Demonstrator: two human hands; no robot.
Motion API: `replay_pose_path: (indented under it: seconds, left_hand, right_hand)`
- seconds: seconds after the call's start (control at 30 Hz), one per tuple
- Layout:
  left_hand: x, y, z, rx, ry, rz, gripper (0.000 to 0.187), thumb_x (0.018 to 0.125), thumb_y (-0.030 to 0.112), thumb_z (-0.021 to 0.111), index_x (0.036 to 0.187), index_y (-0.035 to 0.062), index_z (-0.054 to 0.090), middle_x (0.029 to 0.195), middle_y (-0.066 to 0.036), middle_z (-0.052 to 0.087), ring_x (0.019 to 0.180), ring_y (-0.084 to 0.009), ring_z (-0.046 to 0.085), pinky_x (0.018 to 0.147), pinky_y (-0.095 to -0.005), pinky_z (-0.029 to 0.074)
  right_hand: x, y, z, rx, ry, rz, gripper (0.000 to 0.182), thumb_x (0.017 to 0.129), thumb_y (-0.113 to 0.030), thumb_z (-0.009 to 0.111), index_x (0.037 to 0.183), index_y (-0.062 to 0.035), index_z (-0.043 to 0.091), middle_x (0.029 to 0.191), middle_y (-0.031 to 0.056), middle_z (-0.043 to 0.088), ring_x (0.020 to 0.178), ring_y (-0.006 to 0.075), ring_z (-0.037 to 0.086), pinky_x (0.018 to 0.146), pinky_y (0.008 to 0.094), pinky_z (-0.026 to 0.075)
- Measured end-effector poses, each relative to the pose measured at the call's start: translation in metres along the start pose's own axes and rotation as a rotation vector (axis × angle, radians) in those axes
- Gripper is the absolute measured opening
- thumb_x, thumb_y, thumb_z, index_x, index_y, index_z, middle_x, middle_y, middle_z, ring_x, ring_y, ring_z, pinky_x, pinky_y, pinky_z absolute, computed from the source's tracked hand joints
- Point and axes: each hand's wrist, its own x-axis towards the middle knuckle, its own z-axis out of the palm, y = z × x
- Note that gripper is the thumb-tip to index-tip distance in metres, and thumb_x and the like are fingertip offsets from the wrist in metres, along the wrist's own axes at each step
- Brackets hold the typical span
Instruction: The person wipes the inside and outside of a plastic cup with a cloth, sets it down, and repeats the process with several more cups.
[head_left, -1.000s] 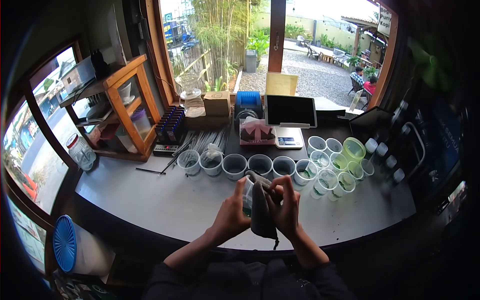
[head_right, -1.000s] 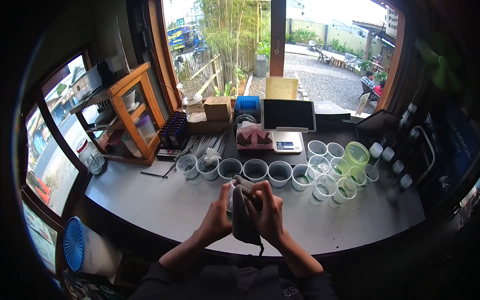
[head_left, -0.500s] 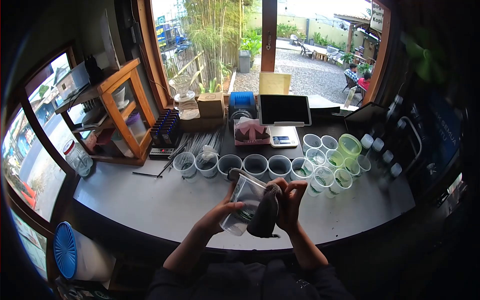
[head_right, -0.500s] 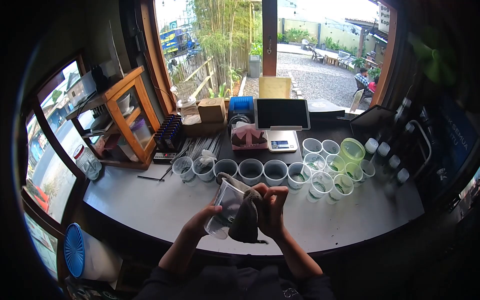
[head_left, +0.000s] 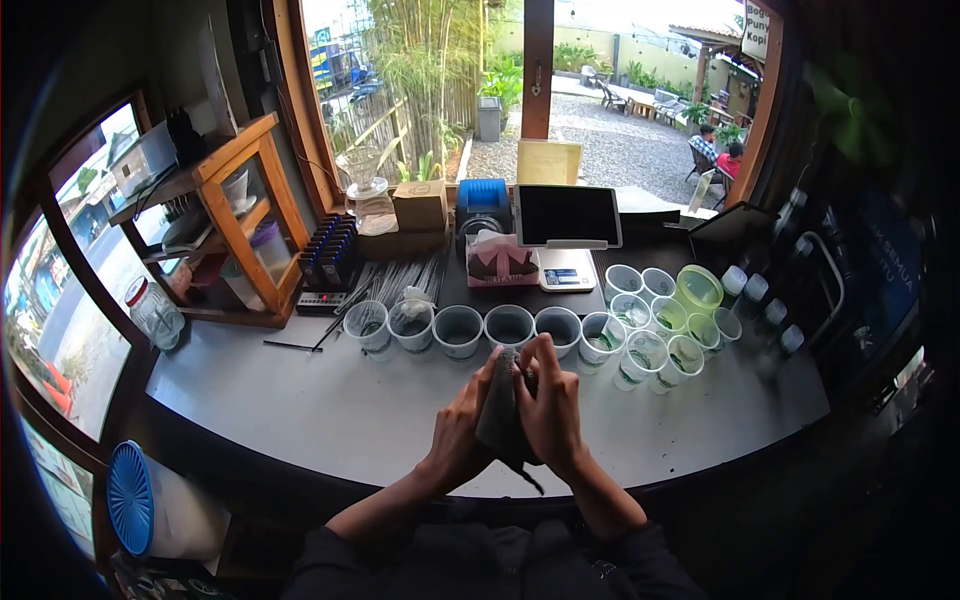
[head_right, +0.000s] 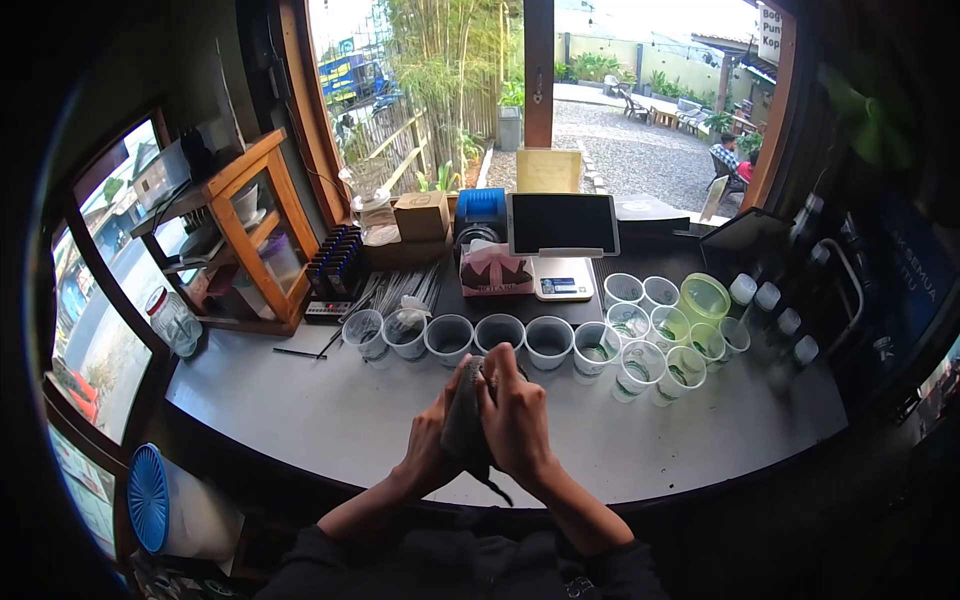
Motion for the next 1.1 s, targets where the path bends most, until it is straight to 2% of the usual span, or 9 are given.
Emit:
replay_pose_path:
  seconds: [0.17,0.27,0.37,0.4,0.5,0.63,0.8,0.93,1.1]
  left_hand:
    - [0.017,-0.022,-0.027,-0.737,-0.127,-0.125,0.082,0.074,0.021,0.074,0.143,0.0060,0.033,0.135,-0.015,0.042,0.118,-0.0218,0.045,0.098,-0.0330,0.041]
    - [0.021,-0.031,-0.034,-1.275,-0.139,-0.305,0.083,0.074,0.023,0.075,0.142,0.0037,0.033,0.135,-0.015,0.043,0.123,-0.0253,0.047,0.103,-0.0380,0.040]
    - [-0.008,-0.063,-0.024,-1.803,-0.447,-0.747,0.081,0.076,0.022,0.075,0.140,-0.0022,0.032,0.128,-0.016,0.051,0.118,-0.0269,0.054,0.100,-0.0406,0.044]
    - [-0.005,-0.053,-0.030,-1.823,-0.527,-0.665,0.074,0.079,0.022,0.073,0.136,-0.0064,0.035,0.120,-0.015,0.057,0.110,-0.0271,0.060,0.096,-0.0392,0.048]
    - [0.004,-0.052,-0.027,-1.309,-0.386,-0.614,0.073,0.077,0.022,0.075,0.134,-0.0030,0.037,0.118,-0.016,0.058,0.107,-0.0243,0.061,0.092,-0.0354,0.049]
    - [0.021,-0.035,-0.022,-0.807,-0.241,-0.417,0.076,0.075,0.022,0.078,0.134,0.0002,0.036,0.118,-0.014,0.056,0.109,-0.0214,0.058,0.093,-0.0330,0.048]
    - [0.026,-0.021,-0.024,-0.773,-0.218,-0.307,0.082,0.075,0.020,0.079,0.136,0.0015,0.029,0.118,-0.015,0.056,0.108,-0.0211,0.058,0.093,-0.0334,0.048]
    - [0.034,0.017,-0.041,-0.127,-0.298,-0.376,0.085,0.075,0.029,0.076,0.139,0.0055,0.025,0.104,-0.024,0.065,0.094,-0.0409,0.065,0.081,-0.0471,0.051]
    - [0.011,-0.001,-0.004,0.000,0.049,-0.196,0.085,0.074,0.027,0.074,0.140,0.0058,0.024,0.100,-0.026,0.064,0.086,-0.0455,0.064,0.068,-0.0495,0.051]
  right_hand:
    - [0.008,0.032,0.000,0.069,0.119,-0.570,0.017,0.088,0.000,0.055,0.098,-0.0044,0.041,0.076,0.0139,0.056,0.061,0.0278,0.055,0.056,0.0399,0.044]
    - [0.007,0.046,0.002,0.609,-0.021,-0.278,0.026,0.092,0.001,0.050,0.104,-0.0084,0.028,0.075,0.0082,0.050,0.069,0.0188,0.046,0.067,0.0336,0.042]
    - [0.011,0.047,-0.001,0.532,-0.186,-0.332,0.031,0.092,0.005,0.046,0.108,-0.0098,0.024,0.096,0.0146,0.058,0.079,0.0170,0.051,0.079,0.0331,0.045]
    - [0.011,0.047,-0.001,0.654,-0.204,-0.229,0.032,0.092,0.005,0.046,0.110,-0.0095,0.024,0.100,0.0159,0.058,0.085,0.0182,0.053,0.082,0.0335,0.045]
    - [0.012,0.052,0.005,0.901,-0.150,0.087,0.036,0.090,0.001,0.055,0.116,-0.0055,0.031,0.116,0.0204,0.058,0.109,0.0239,0.058,0.092,0.0344,0.047]
    - [0.011,0.056,0.022,1.039,0.065,0.047,0.025,0.089,-0.009,0.064,0.105,0.0001,0.047,0.121,0.0269,0.059,0.102,0.0227,0.062,0.088,0.0318,0.050]
    - [0.011,0.041,0.014,0.828,0.252,-0.056,0.014,0.089,-0.004,0.063,0.095,0.0033,0.053,0.109,0.0240,0.065,0.097,0.0222,0.065,0.084,0.0315,0.052]
    - [0.009,0.026,0.011,0.524,0.295,-0.115,0.013,0.086,-0.005,0.067,0.090,0.0021,0.057,0.097,0.0206,0.069,0.088,0.0262,0.069,0.080,0.0326,0.052]
    - [0.005,-0.008,-0.001,0.030,0.131,-0.152,0.011,0.083,-0.005,0.069,0.090,0.0015,0.063,0.089,0.0159,0.069,0.085,0.0274,0.069,0.077,0.0332,0.052]
